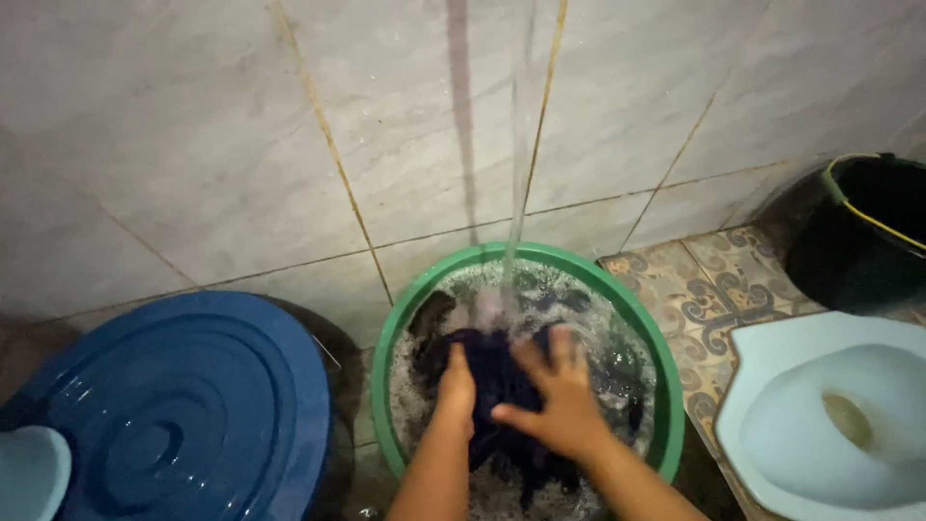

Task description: Hand-washing clothes in a bucket of water inside a bathroom.

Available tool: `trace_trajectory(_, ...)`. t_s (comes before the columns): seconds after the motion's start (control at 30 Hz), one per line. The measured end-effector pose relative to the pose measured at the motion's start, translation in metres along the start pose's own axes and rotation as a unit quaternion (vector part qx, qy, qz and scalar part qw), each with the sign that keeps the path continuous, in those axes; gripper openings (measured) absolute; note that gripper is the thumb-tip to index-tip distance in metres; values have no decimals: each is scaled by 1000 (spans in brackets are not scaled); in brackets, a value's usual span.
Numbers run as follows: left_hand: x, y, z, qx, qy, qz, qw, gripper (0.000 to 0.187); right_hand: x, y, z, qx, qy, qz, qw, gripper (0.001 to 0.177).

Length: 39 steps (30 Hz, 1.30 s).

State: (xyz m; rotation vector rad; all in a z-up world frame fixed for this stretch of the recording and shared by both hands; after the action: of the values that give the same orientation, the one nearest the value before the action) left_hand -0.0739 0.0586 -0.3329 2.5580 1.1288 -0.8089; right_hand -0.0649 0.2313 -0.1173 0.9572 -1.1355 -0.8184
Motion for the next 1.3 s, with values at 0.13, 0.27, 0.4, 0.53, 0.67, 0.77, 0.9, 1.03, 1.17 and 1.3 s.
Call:
trace_trajectory(0.13, -2, -5, 5, -51, -194, 426, 882, 96, 15, -23, -7, 185, -39, -94, 977, 79)
trace_trajectory(0.27, 7, -8, 20, -17, -213, 365, 906, 85, -23, -83, 7, 159, -25, 4, 987, 67)
trace_trajectory(0.4, -4, -5, 5, 47, -106, 107, 988, 77, -46, -79, 25, -22, -45, 21, 999, 50)
trace_trajectory(0.53, -33, 16, -33, 0, -82, -12, 997, 77, 1, 17, 20, -99, 21, -28, 994, 60)
trace_trajectory(0.67, -53, 26, -48, 27, -64, -174, 982, 67, -57, 72, 22, -267, -13, 135, 954, 44)
trace_trajectory(0.77, -113, 45, -93, -26, -317, -57, 946, 62, -128, 66, 36, -182, -194, 259, 929, 44)
trace_trajectory(0.9, -121, 40, -124, 20, -288, 342, 894, 71, -143, 85, 28, -214, -239, 273, 907, 61)
trace_trajectory(1.03, -108, 55, -104, -15, -263, 438, 859, 77, -128, 44, 21, -191, -65, 244, 948, 90)
trace_trajectory(1.17, -79, 25, -85, -24, -369, 391, 843, 81, -98, -20, 7, -16, -3, 31, 999, 90)
trace_trajectory(1.3, -72, 17, -123, -66, -342, 505, 790, 77, -123, -24, 23, 65, -153, 5, 986, 56)
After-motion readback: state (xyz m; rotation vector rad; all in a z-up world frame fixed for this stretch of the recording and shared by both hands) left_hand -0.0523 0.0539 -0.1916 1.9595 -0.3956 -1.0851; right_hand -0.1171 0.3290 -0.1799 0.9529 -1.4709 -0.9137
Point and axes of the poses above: each hand's wrist, its own z-axis towards the middle knuckle, its own y-axis out of the back of the hand, x = y × z, the point moved 10 cm from there along z, towards the middle knuckle, and after that the axes turned 15 degrees about -x, right-handed, at the moved point
